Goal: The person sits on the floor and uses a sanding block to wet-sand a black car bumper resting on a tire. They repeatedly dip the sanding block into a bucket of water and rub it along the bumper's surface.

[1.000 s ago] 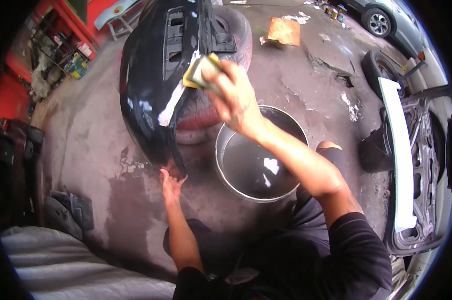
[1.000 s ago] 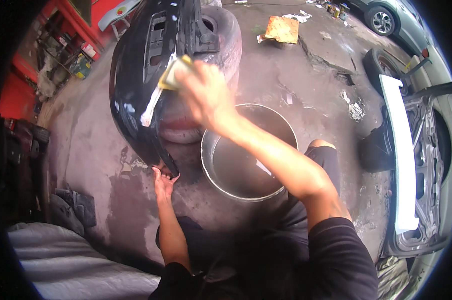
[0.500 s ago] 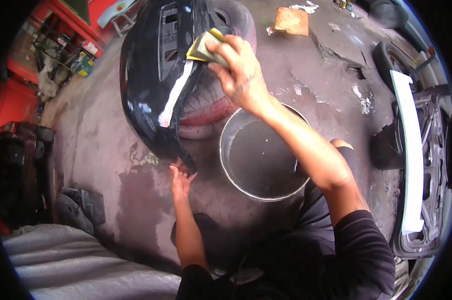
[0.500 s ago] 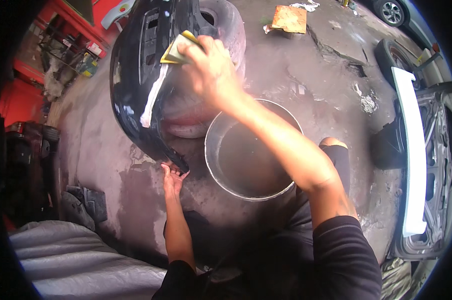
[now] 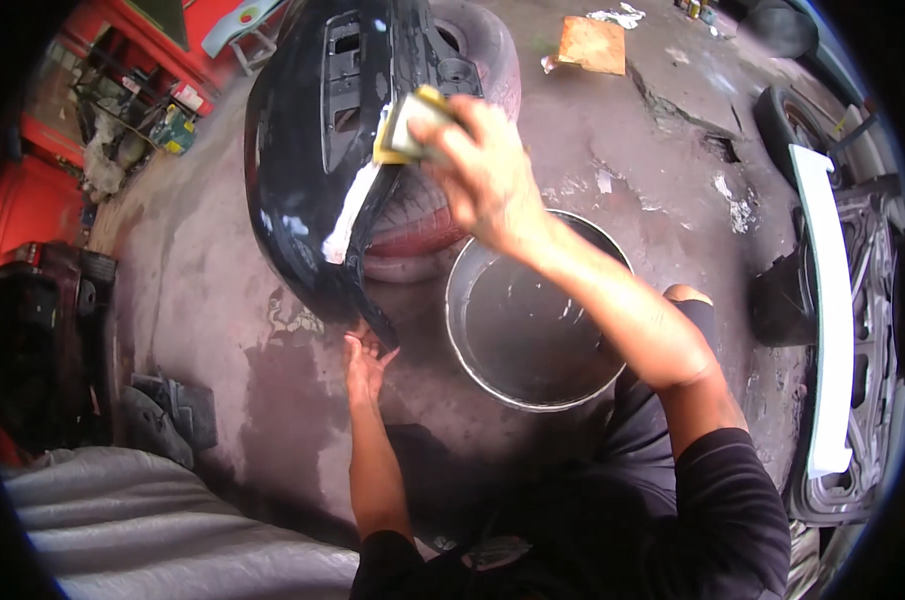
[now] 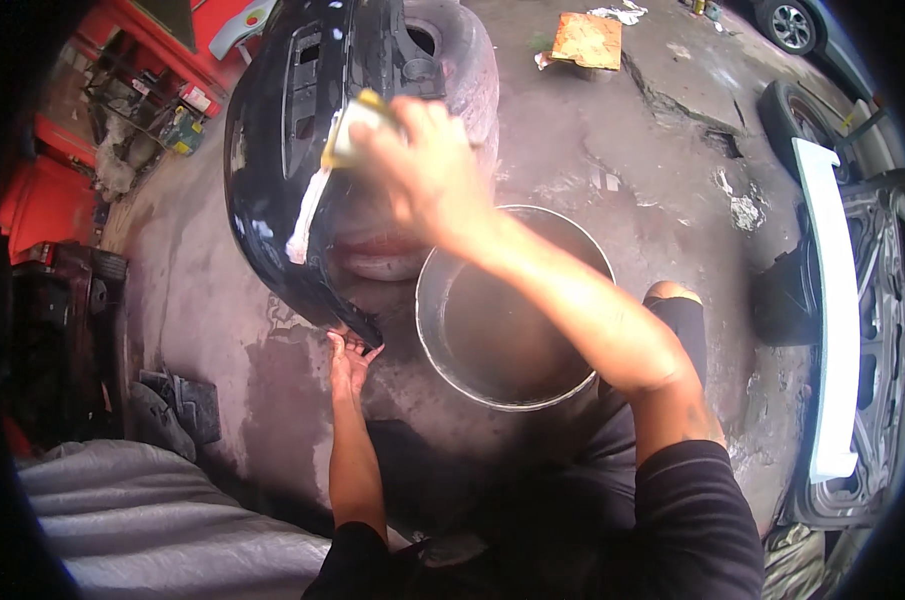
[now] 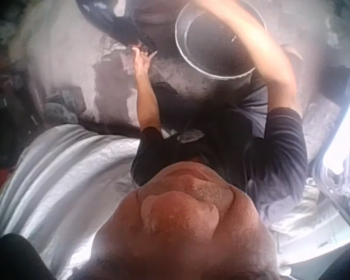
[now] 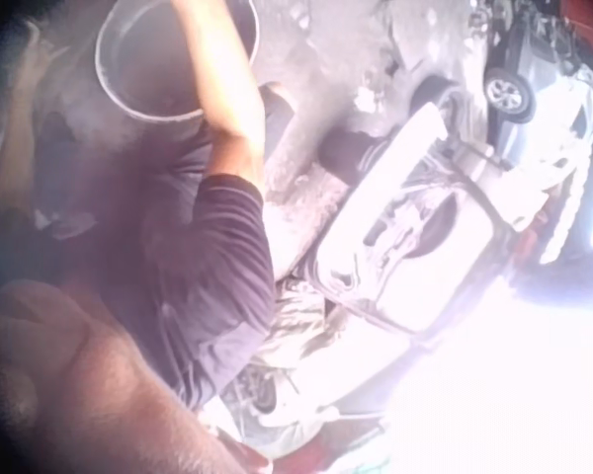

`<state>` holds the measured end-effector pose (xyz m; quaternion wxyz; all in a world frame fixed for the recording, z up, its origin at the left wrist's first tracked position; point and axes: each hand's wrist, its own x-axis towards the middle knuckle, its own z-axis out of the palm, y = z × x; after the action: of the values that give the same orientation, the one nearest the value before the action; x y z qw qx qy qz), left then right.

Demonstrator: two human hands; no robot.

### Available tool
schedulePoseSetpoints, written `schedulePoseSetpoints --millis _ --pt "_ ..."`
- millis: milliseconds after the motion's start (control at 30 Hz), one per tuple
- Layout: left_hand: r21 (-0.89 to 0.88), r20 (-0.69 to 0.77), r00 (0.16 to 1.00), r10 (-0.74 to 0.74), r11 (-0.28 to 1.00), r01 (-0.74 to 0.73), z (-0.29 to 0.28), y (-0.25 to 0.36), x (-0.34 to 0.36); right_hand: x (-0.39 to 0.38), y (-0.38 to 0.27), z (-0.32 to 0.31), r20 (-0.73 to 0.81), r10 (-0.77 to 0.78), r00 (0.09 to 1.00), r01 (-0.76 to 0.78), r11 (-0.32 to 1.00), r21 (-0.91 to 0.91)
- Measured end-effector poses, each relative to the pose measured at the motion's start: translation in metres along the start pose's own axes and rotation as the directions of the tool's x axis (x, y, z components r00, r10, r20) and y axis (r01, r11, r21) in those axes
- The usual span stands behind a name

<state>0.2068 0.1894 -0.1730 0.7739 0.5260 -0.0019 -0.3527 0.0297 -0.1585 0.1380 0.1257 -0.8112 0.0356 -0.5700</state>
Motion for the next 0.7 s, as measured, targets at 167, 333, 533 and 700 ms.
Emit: schedulePoseSetpoints --millis 167,333,533,700 --pt "0.014 0.006 0.999 0.033 0.999 -0.033 0.002 0.009 0.003 0.001 -0.003 0.010 -0.054 0.088 0.995 -0.084 0.994 0.076" --pt "0.006 0.053 0.998 0.033 0.999 -0.033 0.005 0.000 0.000 0.001 0.003 0.002 0.000 0.055 0.998 -0.055 0.997 0.049" --pt "0.009 0.019 0.999 0.026 1.000 -0.026 -0.002 0.004 0.002 -0.016 -0.015 0.011 -0.035 0.024 0.999 -0.020 0.996 0.092" --pt "0.006 0.060 0.997 0.049 0.999 -0.050 -0.001 -0.002 0.010 0.021 0.013 0.010 -0.078 0.153 0.985 -0.150 0.988 0.043"
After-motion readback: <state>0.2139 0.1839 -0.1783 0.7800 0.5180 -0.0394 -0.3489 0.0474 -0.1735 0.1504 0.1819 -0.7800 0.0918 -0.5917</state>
